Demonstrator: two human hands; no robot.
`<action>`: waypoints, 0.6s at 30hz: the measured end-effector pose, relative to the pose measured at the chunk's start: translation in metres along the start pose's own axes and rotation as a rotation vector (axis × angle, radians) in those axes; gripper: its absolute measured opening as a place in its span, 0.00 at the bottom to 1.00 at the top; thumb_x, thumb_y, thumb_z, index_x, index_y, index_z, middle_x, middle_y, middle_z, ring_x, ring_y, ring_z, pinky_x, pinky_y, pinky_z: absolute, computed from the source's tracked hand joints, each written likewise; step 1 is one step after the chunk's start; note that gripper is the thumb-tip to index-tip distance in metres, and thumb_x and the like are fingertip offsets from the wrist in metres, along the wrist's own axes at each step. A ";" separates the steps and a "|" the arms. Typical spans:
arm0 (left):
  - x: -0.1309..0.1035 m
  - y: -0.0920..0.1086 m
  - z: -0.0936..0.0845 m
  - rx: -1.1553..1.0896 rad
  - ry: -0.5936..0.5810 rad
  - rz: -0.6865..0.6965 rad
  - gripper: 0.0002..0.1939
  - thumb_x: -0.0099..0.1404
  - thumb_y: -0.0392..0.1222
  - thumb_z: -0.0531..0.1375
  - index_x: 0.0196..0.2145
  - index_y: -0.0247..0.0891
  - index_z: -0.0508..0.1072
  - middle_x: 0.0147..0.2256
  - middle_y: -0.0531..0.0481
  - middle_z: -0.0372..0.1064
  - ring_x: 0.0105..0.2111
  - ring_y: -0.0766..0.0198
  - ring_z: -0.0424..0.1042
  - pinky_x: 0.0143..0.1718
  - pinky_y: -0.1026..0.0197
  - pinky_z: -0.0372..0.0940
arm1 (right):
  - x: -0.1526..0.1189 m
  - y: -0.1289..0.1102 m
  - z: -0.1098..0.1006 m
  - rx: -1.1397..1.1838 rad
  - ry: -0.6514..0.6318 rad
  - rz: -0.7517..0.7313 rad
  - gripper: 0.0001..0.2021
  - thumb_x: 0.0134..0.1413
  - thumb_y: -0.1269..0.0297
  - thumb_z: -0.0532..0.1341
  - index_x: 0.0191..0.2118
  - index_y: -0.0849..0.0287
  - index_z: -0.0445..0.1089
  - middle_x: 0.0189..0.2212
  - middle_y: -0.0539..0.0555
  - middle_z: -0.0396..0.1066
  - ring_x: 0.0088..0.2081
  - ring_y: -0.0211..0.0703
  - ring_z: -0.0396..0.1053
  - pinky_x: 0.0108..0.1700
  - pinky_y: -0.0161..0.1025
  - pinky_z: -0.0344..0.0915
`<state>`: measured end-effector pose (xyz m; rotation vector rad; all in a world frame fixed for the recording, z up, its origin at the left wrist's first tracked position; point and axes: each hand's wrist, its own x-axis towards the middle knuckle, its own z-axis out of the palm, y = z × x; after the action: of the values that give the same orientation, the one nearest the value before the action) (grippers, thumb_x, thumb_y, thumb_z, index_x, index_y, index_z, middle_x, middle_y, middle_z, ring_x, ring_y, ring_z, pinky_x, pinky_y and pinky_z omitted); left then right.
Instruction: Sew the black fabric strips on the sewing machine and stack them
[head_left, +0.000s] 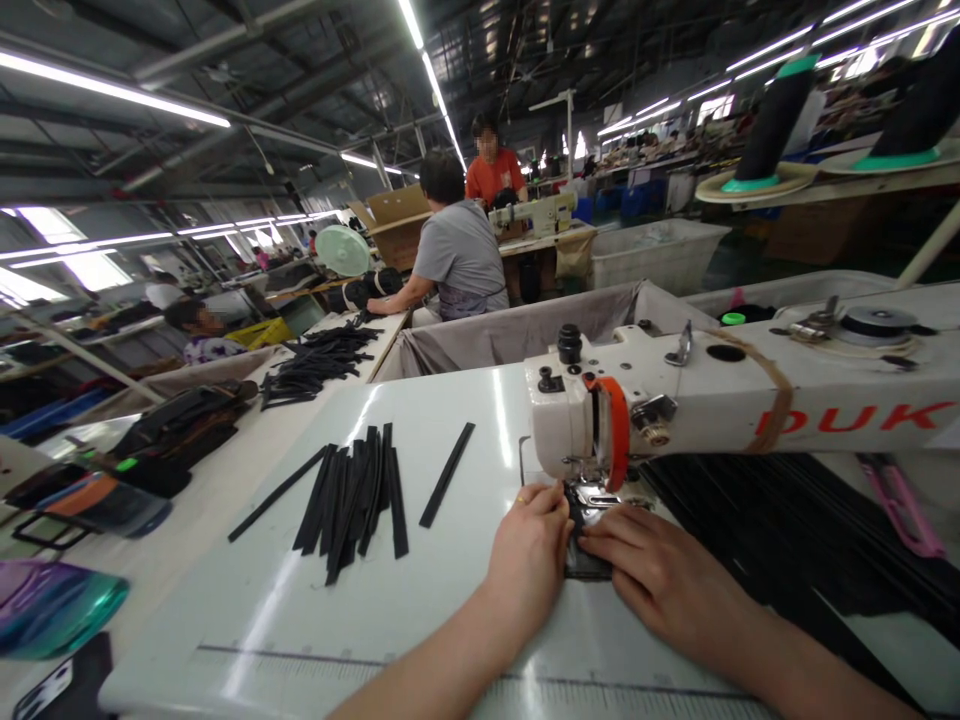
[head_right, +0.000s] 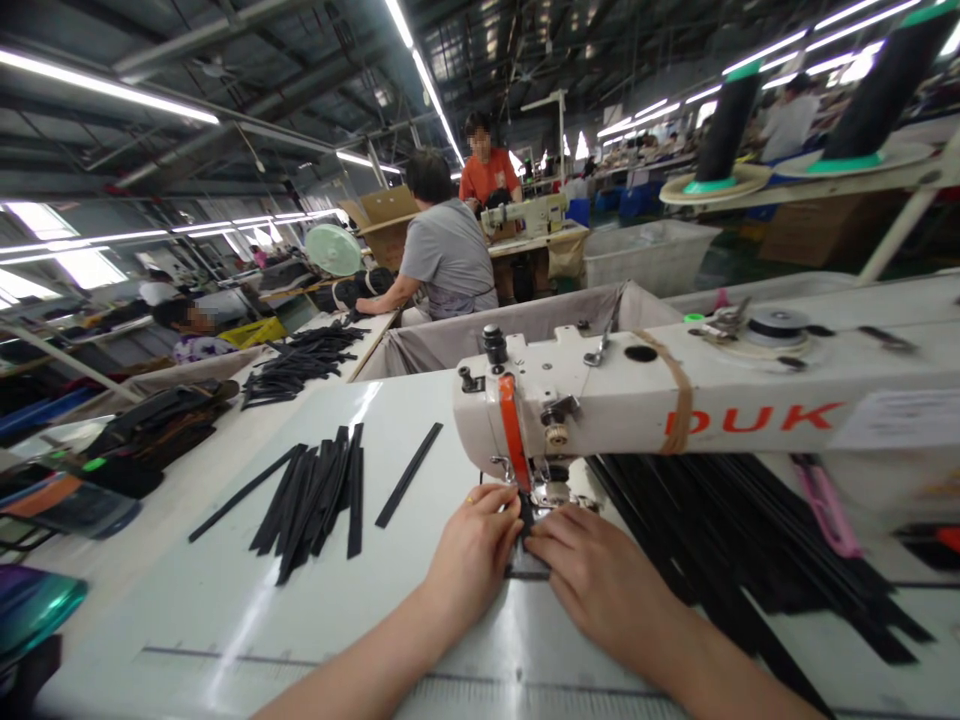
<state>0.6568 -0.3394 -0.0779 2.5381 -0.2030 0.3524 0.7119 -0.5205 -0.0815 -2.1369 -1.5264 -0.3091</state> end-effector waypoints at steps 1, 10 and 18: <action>0.000 0.000 0.000 0.000 -0.002 0.000 0.09 0.67 0.28 0.55 0.34 0.36 0.74 0.45 0.45 0.73 0.46 0.54 0.68 0.50 0.51 0.69 | 0.000 0.001 0.000 -0.025 0.005 -0.006 0.18 0.55 0.79 0.54 0.48 0.60 0.72 0.42 0.55 0.73 0.46 0.49 0.69 0.50 0.49 0.68; 0.002 0.001 -0.002 -0.001 -0.009 0.002 0.08 0.68 0.30 0.55 0.36 0.34 0.75 0.47 0.44 0.74 0.46 0.54 0.69 0.51 0.51 0.69 | 0.001 0.004 0.006 -0.194 0.020 -0.022 0.20 0.53 0.79 0.54 0.52 0.63 0.69 0.46 0.59 0.73 0.44 0.51 0.70 0.45 0.48 0.71; 0.003 0.000 0.000 0.019 -0.008 -0.003 0.09 0.70 0.32 0.55 0.35 0.35 0.75 0.44 0.44 0.74 0.46 0.54 0.69 0.51 0.51 0.69 | 0.000 0.004 0.008 -0.235 0.003 0.002 0.21 0.52 0.80 0.54 0.52 0.63 0.68 0.46 0.59 0.73 0.44 0.50 0.70 0.46 0.47 0.71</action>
<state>0.6594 -0.3394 -0.0777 2.5590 -0.1999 0.3443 0.7145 -0.5173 -0.0895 -2.3144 -1.5524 -0.5133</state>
